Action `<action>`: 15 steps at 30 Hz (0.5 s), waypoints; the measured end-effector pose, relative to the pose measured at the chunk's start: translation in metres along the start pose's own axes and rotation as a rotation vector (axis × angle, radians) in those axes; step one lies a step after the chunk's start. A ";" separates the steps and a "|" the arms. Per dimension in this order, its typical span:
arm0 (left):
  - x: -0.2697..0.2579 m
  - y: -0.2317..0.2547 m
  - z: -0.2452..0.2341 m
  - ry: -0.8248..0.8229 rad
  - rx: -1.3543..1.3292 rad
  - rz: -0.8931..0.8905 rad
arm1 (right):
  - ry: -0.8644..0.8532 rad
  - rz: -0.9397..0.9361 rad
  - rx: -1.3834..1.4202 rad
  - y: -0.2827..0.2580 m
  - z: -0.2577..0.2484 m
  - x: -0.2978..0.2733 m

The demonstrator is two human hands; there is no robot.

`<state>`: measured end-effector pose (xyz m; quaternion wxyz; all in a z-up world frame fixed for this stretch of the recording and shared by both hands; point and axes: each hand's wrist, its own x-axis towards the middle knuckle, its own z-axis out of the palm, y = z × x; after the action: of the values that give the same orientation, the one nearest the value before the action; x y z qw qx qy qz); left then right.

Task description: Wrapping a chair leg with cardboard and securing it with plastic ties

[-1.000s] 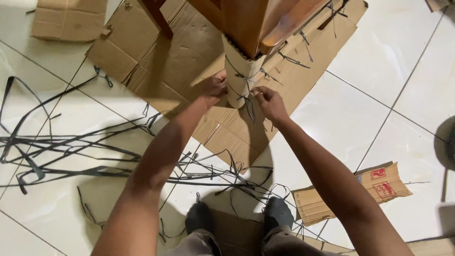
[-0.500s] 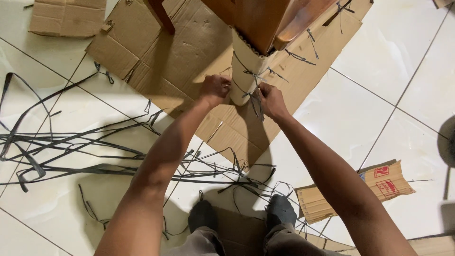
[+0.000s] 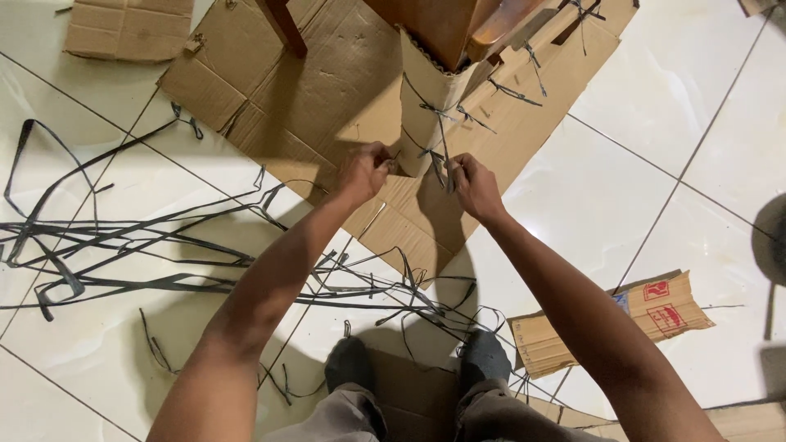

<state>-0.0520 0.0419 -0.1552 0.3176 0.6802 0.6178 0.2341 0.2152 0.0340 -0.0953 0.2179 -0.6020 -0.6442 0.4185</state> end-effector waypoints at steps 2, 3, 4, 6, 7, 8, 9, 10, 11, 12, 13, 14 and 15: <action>0.004 -0.013 0.019 0.019 -0.051 -0.119 | -0.014 0.006 -0.020 -0.002 0.001 -0.011; 0.006 -0.019 0.028 0.036 -0.102 -0.240 | -0.029 0.015 -0.041 -0.004 0.002 -0.016; 0.007 -0.023 0.036 0.038 -0.101 -0.238 | -0.028 0.013 -0.040 -0.009 0.002 -0.021; 0.008 -0.029 0.052 0.054 -0.278 -0.285 | -0.040 0.025 -0.023 -0.017 0.003 -0.032; -0.002 -0.026 0.050 0.054 -0.278 -0.284 | -0.039 0.024 -0.024 -0.018 0.005 -0.035; -0.010 -0.023 0.047 0.077 -0.455 -0.273 | -0.048 -0.018 -0.071 -0.019 0.007 -0.038; -0.019 -0.020 0.044 0.099 -0.632 -0.261 | -0.057 -0.059 -0.118 -0.020 0.009 -0.040; -0.020 -0.019 0.048 0.099 -0.633 -0.260 | -0.057 -0.060 -0.118 -0.018 0.011 -0.041; -0.021 -0.017 0.052 0.068 -0.720 -0.265 | -0.067 -0.101 -0.160 -0.016 0.013 -0.042; -0.023 -0.016 0.056 0.037 -0.808 -0.268 | -0.078 -0.142 -0.203 -0.014 0.015 -0.042; -0.023 -0.016 0.059 0.038 -0.808 -0.268 | -0.078 -0.143 -0.203 -0.014 0.016 -0.041; -0.024 -0.017 0.063 -0.017 -0.834 -0.281 | -0.109 -0.139 -0.277 -0.013 0.018 -0.040; -0.025 -0.018 0.066 -0.072 -0.859 -0.295 | -0.140 -0.135 -0.351 -0.012 0.021 -0.040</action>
<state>-0.0206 0.0080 -0.2118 0.6220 0.3993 0.5435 0.3978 0.1991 -0.0091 -0.0881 0.0917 -0.5557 -0.7596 0.3253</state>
